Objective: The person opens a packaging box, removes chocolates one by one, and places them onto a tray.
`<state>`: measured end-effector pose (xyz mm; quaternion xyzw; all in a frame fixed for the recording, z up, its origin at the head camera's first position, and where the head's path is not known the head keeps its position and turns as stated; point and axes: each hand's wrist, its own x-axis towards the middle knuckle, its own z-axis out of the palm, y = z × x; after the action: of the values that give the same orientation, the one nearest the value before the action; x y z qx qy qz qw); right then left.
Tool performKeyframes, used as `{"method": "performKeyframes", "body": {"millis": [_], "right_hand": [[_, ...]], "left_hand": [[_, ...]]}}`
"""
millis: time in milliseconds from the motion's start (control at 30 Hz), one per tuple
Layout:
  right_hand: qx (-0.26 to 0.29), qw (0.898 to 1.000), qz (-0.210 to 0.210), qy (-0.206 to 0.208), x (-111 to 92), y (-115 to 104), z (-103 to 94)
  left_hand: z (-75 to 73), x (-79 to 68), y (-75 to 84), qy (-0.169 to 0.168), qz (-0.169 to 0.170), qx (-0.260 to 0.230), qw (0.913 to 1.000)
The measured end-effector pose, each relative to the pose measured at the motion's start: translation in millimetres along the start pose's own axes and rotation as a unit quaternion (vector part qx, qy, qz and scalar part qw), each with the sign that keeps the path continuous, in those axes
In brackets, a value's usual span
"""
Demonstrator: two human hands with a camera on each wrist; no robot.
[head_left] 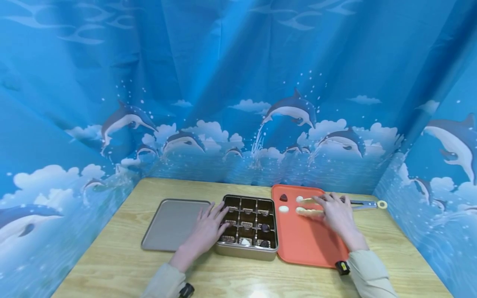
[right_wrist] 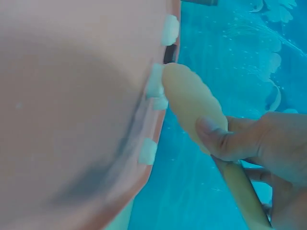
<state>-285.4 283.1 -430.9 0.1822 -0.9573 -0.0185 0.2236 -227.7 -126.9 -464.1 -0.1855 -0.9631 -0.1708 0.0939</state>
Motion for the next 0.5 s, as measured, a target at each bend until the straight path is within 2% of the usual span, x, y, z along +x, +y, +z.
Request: {"method": "performKeyframes", "body": {"millis": [233, 333, 500], "right_hand": [[-0.014, 0.996, -0.034, 0.083, 5, 0, -10.0], [-0.020, 0.995, -0.047, 0.089, 9, -4, -18.0], [-0.029, 0.995, -0.065, 0.074, 16, -19, -35.0]], "left_hand": [[-0.5, -0.1, 0.7, 0.000, 0.001, -0.003, 1.0000], [-0.8, 0.1, 0.9, 0.000, -0.001, -0.002, 1.0000], [-1.1, 0.8, 1.0, -0.001, -0.002, 0.002, 1.0000]]}}
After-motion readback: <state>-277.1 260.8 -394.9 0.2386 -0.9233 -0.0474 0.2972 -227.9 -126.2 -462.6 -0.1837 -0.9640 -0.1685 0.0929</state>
